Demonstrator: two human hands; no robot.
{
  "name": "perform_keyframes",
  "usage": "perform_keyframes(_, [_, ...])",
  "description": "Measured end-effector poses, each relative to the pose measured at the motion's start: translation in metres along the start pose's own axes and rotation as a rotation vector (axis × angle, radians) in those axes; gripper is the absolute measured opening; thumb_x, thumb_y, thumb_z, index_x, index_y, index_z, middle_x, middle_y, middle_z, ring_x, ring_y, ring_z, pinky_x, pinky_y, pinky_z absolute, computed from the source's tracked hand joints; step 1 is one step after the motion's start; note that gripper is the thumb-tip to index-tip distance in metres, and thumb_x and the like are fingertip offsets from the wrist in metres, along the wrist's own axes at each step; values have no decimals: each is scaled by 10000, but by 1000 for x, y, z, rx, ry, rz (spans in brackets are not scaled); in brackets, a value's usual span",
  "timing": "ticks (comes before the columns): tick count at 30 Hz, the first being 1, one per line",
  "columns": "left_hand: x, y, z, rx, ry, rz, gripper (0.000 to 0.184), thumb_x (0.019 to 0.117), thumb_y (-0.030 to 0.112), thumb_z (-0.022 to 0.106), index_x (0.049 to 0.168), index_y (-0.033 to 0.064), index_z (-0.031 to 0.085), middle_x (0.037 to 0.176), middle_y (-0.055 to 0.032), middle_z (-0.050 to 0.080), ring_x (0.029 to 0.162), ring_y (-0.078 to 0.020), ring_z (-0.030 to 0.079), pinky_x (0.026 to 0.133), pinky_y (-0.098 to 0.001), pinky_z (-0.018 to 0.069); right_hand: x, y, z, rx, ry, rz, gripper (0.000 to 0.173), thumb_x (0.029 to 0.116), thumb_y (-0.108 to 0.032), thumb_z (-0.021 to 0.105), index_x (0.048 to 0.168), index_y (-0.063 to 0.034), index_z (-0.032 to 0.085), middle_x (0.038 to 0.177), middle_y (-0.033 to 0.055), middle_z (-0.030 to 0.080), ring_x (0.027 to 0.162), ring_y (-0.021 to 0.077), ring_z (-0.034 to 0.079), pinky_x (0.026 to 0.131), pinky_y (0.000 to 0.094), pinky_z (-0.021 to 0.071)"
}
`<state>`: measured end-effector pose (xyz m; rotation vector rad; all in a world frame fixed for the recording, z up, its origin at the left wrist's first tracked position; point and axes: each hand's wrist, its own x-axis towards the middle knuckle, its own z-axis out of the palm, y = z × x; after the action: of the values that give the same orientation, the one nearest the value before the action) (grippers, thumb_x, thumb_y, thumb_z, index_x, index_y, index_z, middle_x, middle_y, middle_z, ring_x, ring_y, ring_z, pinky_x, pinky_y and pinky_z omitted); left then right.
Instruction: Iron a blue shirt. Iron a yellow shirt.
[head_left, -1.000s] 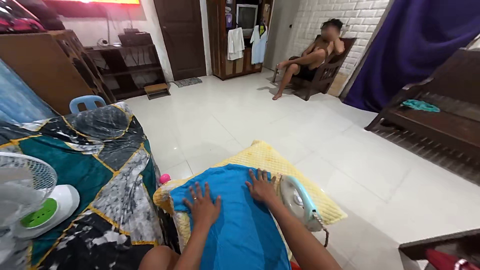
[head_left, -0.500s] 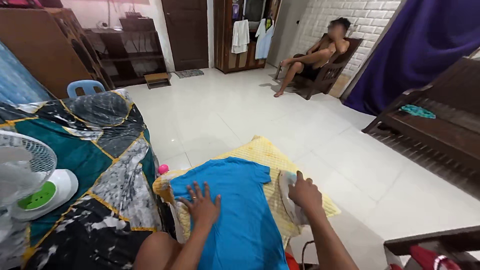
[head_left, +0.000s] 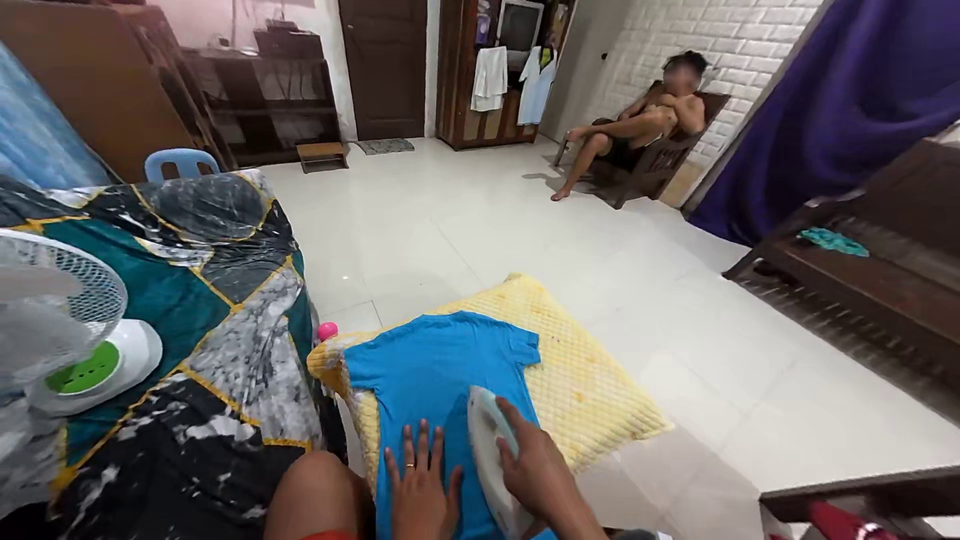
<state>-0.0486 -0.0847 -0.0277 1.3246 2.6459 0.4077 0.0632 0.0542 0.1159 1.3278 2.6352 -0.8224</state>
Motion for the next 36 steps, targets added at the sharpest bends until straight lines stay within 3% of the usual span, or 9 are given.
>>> perform_keyframes(6, [-9,-11,5,39,33,-22,746,1022,632,262,1614,188,362,1707,-99,231,1569,-414,172,1216,-700,116,43,-38,31,-137,-46,110,676,1028,-285,507,1651,-291,245,1226,197,668,1037,363,708,870,547,591])
perform_keyframes(14, [-8,-10,5,-26,18,-19,770,1011,659,283,1615,188,361,1708,-119,219,1568,-432,154,1218,-701,101,185,-68,-13,-129,32,117,832,872,-173,644,1608,-188,255,1165,215,696,1050,407,702,843,612,576])
perform_keyframes(17, [-7,-10,4,-27,-15,-27,786,1005,677,279,1627,200,329,1717,-113,190,1573,-428,133,1220,-700,92,215,-70,-18,-157,33,118,856,837,-162,658,1594,-188,259,1151,206,699,1057,398,702,845,606,575])
perform_keyframes(20, [-8,-9,6,-54,3,-27,795,997,694,287,1621,206,346,1713,-112,207,1572,-427,140,1215,-710,91,202,-64,-13,-169,37,133,841,853,-177,651,1595,-209,258,1134,203,707,1023,397,712,832,612,578])
perform_keyframes(25, [-7,-10,7,-92,24,-13,787,1002,679,325,1612,184,366,1704,-124,230,1564,-445,159,1206,-721,104,107,-48,8,-163,25,216,708,989,-238,552,1629,-230,248,1100,209,714,991,404,717,835,605,583])
perform_keyframes(29, [-8,-11,8,-103,34,-11,784,996,674,349,1608,183,377,1705,-127,227,1562,-451,162,1204,-725,103,47,-39,24,-185,4,299,681,1022,-255,517,1642,-237,236,1123,192,711,974,375,727,828,570,595])
perform_keyframes(32, [-7,-13,7,-84,36,-1,793,1002,682,321,1610,176,371,1704,-135,226,1562,-450,160,1204,-724,114,54,-36,22,-166,-2,294,680,1025,-262,521,1639,-239,231,1100,182,714,963,365,729,825,559,597])
perform_keyframes(36, [-6,-14,2,-57,7,8,812,1000,691,304,1607,156,374,1701,-148,227,1558,-462,164,1198,-731,118,121,-38,-5,-90,57,243,713,976,-221,581,1620,-230,273,1102,223,713,988,419,715,835,620,579])
